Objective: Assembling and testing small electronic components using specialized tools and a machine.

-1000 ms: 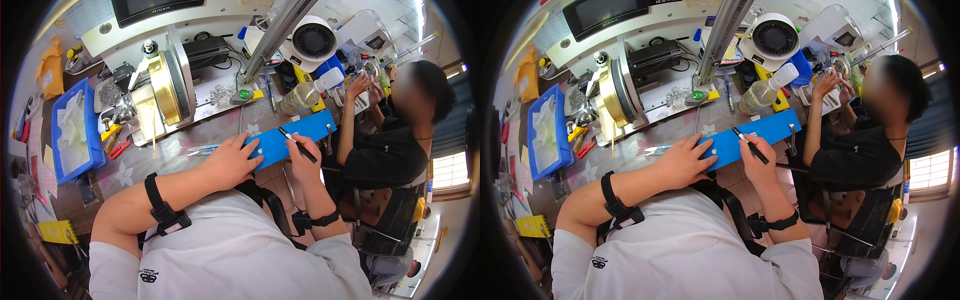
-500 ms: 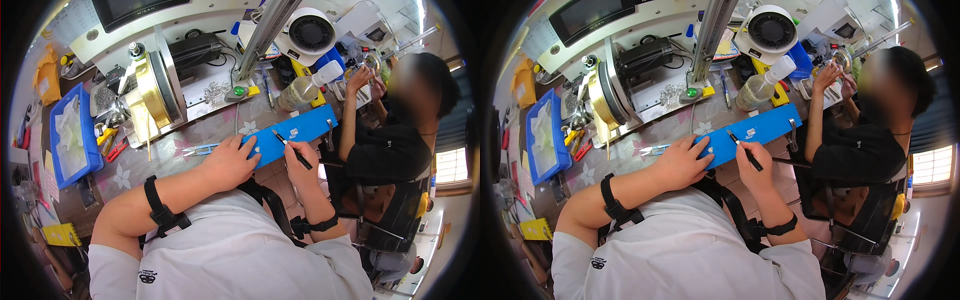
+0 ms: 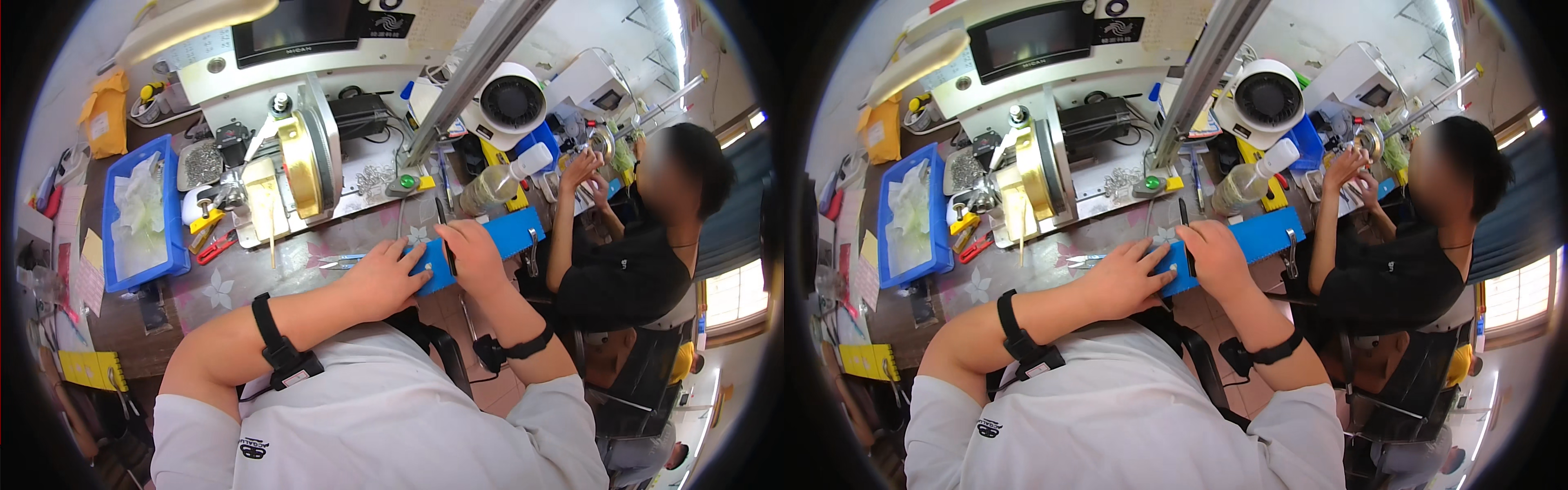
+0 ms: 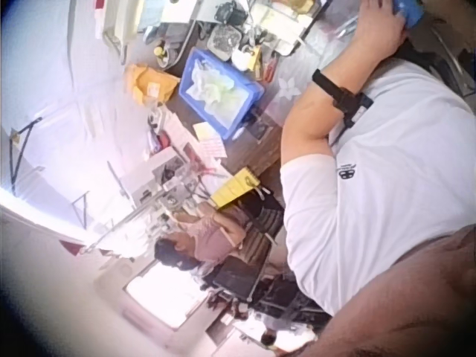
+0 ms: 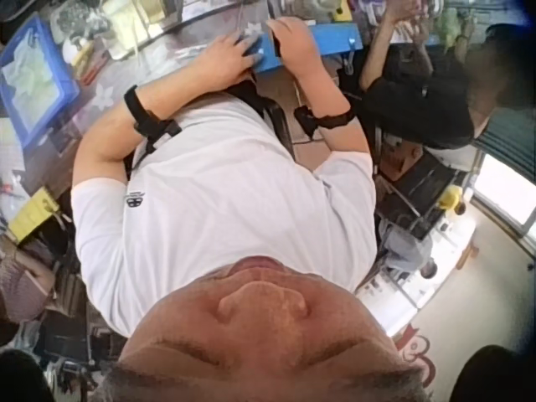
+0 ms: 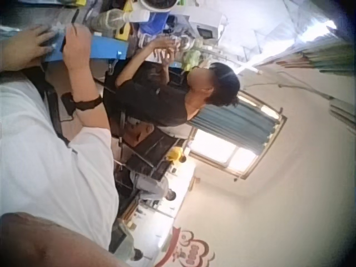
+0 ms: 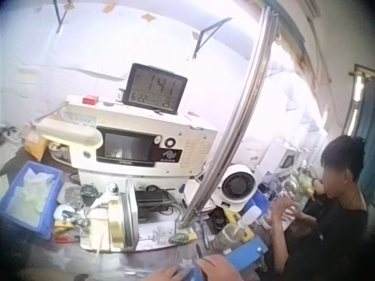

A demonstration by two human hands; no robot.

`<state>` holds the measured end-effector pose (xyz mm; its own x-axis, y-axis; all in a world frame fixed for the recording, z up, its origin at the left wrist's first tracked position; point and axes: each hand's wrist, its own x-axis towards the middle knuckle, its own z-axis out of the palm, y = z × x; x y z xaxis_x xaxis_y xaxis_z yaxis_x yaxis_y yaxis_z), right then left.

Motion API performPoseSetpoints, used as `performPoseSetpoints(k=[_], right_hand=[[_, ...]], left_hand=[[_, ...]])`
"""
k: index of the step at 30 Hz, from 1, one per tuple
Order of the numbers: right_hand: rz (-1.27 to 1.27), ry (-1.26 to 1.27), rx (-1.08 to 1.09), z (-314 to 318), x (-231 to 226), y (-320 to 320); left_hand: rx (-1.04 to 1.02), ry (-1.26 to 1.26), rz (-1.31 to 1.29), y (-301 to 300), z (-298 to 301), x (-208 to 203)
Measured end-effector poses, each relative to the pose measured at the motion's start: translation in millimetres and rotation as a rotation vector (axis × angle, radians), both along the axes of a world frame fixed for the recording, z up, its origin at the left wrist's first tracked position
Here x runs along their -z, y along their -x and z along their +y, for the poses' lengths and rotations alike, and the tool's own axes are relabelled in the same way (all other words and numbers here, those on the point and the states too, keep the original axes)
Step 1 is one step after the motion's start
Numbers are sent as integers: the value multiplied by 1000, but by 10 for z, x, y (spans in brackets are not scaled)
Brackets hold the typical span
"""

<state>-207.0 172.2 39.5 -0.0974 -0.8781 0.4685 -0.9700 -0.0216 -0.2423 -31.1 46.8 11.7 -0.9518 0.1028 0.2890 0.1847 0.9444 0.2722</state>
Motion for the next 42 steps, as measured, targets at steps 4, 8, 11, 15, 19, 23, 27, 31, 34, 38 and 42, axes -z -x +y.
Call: performPoseSetpoints(k=[4, 8, 11, 15, 19, 23, 27, 31, 34, 38, 42], right_hand=[[200, -192, 15, -178, 150, 223], [339, -212, 78, -225, 13, 188], [217, -159, 93, -294, -63, 6], [108, -123, 10, -616, -32, -254], [146, -19, -70, -961, 102, -300], [293, 4, -99, -1078, 230, -254], [340, 20, -138, -1087, 223, -229], [59, -60, -141, -984, 42, -470], [-408, -230, -218, -781, -185, -888], [-545, -386, -291, -694, -310, -1125], [-823, -502, -295, -646, -283, -1174]], left_hand=[[32, -138, 71, -244, -174, -200], [-29, -298, 99, -720, -438, -338], [-129, -419, 167, -971, -557, -353], [-221, -548, 175, -1133, -605, -415], [-228, -532, 217, -1262, -582, -392], [-219, -544, 280, -1372, -572, -383], [-218, -577, 303, -1411, -574, -372], [-247, -554, 247, -1393, -557, -411], [-316, -518, 222, -1321, -501, -393], [-285, -502, 248, -1270, -490, -308], [-299, -513, 228, -1325, -422, -331]])
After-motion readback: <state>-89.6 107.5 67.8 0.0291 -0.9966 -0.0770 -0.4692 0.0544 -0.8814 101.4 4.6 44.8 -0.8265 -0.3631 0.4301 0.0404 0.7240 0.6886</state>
